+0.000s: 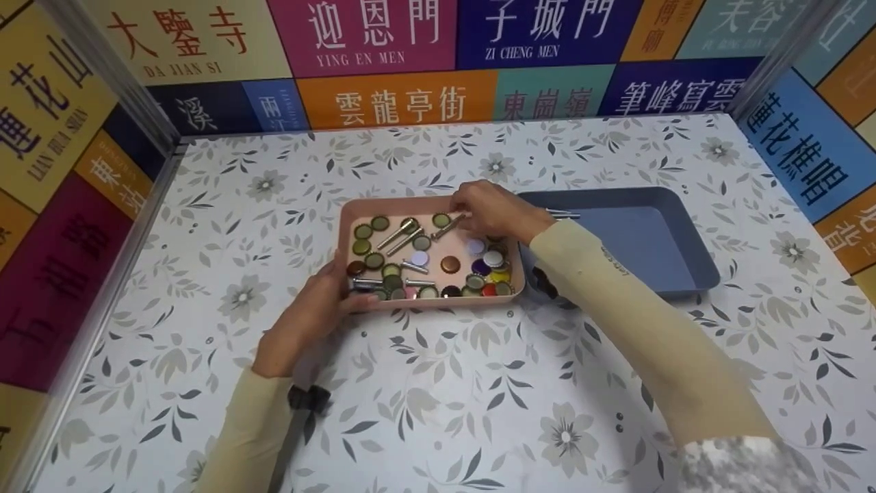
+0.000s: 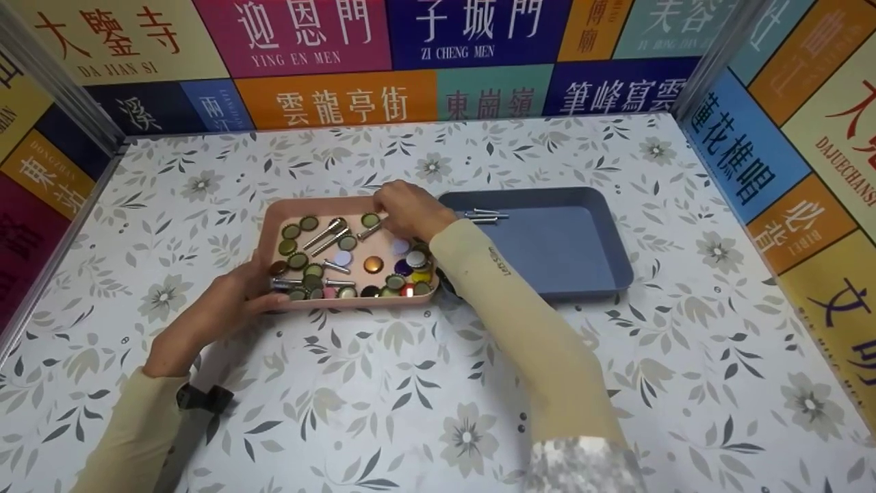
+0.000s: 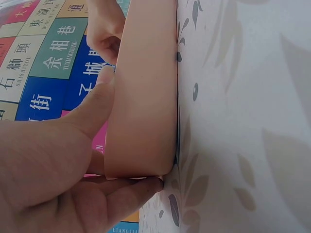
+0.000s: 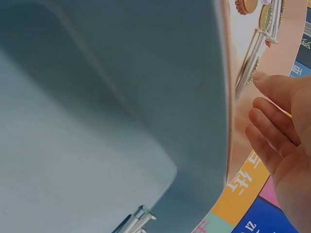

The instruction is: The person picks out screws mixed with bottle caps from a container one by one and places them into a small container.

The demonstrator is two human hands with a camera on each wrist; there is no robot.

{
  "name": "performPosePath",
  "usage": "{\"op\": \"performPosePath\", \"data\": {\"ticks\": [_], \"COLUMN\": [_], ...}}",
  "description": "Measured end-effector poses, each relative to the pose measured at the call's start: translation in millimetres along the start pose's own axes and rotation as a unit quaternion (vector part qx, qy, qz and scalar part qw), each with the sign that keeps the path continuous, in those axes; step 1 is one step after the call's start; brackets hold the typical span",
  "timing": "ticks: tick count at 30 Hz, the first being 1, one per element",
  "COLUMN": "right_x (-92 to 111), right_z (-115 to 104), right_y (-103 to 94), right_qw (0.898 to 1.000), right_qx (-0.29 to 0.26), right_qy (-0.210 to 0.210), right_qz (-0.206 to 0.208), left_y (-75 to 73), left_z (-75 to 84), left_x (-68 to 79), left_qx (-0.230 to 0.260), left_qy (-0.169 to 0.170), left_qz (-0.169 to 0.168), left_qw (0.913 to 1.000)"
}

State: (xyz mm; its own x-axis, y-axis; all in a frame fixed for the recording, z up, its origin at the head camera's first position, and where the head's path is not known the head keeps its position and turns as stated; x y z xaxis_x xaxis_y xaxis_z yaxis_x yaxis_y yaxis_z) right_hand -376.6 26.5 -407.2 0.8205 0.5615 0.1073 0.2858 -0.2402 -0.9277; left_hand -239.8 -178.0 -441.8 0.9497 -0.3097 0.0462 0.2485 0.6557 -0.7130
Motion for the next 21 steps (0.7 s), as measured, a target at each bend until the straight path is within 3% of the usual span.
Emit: {"op": "performPosePath", "data": {"ticks": [6,15,21], "right_x": [-5,-10,-10], "right_z": [4,12,12], "right_y": [3.7,2.8,3.4], "right_qw": [0.999,0.991,0.99], "right_qx": [-0.017,-0.106,-0.101], "right_qy": [0.026,0.085,0.094], "right_qz": [-0.014,-0.019,-0.008], "left_y": [0.5,2.1,1.6], "left_z": [-0.7,-3.3,-2.5], "left_x": [0.1,-0.7,-1.6], "left_qx": [0.006,0.014,0.019], "left_qy": [-0.004,-0.012,-0.014], "left_qz": [-0.001,-0.004,0.0], "left_qw": [1.0,0.9998,0.9997]}}
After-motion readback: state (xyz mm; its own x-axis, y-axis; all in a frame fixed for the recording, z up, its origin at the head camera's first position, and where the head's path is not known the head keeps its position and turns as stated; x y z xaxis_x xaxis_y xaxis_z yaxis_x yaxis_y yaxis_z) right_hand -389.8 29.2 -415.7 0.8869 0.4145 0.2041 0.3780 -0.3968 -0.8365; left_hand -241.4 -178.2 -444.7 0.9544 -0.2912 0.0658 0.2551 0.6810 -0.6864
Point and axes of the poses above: each hand's wrist, its own x-axis away from the middle knuckle, its own y-axis out of the palm, z = x × y, the point moved 9 cm from there along -x, towards the middle knuckle, and after that the axes turned 10 degrees about y, right-handed, at the moved point
